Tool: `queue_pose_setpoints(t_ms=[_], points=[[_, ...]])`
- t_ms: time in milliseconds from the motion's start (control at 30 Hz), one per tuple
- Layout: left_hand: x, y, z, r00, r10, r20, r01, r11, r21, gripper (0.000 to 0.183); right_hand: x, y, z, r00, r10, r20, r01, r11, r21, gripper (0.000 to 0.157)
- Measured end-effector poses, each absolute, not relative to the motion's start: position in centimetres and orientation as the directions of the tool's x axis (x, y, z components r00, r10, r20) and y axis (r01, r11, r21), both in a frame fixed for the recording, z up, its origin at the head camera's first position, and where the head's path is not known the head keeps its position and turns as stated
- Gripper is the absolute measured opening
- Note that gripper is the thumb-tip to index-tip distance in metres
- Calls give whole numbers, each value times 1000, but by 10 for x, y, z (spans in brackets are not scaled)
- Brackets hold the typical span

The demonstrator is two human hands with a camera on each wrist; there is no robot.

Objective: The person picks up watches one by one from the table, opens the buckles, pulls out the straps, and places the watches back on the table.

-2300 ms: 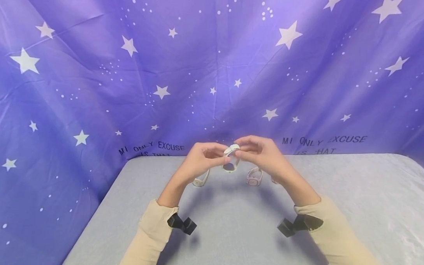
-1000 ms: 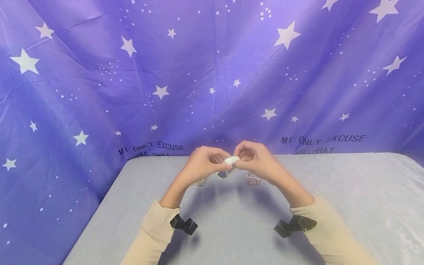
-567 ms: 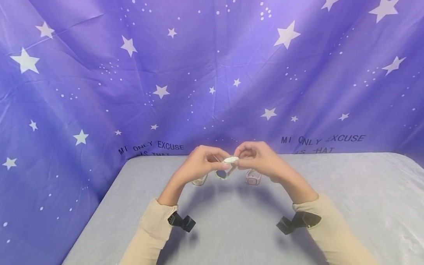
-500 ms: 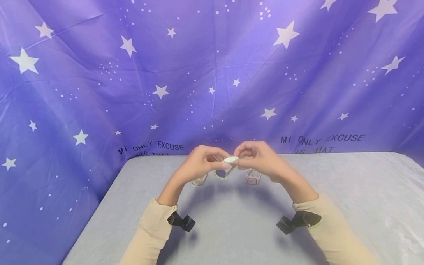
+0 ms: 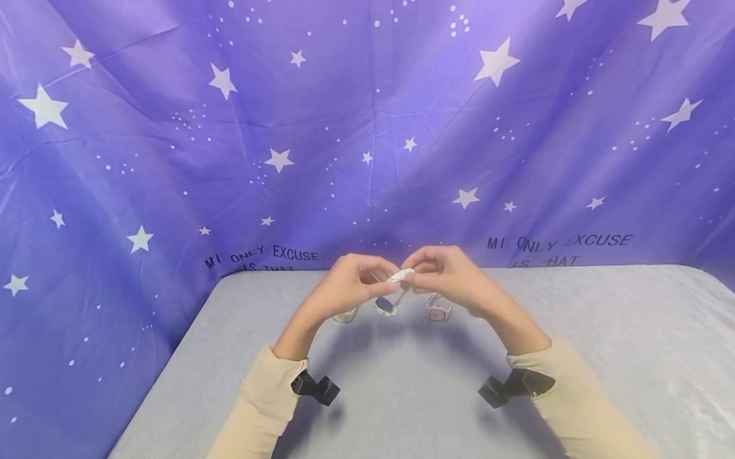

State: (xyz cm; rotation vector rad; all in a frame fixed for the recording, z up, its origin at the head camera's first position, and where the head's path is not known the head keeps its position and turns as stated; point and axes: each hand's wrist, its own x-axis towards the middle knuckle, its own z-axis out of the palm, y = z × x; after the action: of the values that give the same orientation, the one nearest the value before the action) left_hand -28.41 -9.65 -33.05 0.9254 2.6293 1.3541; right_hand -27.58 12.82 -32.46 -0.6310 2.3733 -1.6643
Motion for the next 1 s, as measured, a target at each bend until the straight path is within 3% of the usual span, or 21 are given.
queue_pose_setpoints(t_ms=[367, 667, 1000], points=[[-283, -96, -330, -813, 531, 238, 522, 486, 701, 20, -272, 127, -324, -906, -414, 94, -233, 298, -926, 21], [-285, -101, -328, -788, 558, 261, 526, 388, 757, 25, -274, 129, -322, -886, -458, 68, -165, 176, -971, 25], [-289, -104, -329, -766, 580, 278, 528, 319, 787, 25, -275, 131, -322, -872, -487, 53, -134, 133, -982, 25]])
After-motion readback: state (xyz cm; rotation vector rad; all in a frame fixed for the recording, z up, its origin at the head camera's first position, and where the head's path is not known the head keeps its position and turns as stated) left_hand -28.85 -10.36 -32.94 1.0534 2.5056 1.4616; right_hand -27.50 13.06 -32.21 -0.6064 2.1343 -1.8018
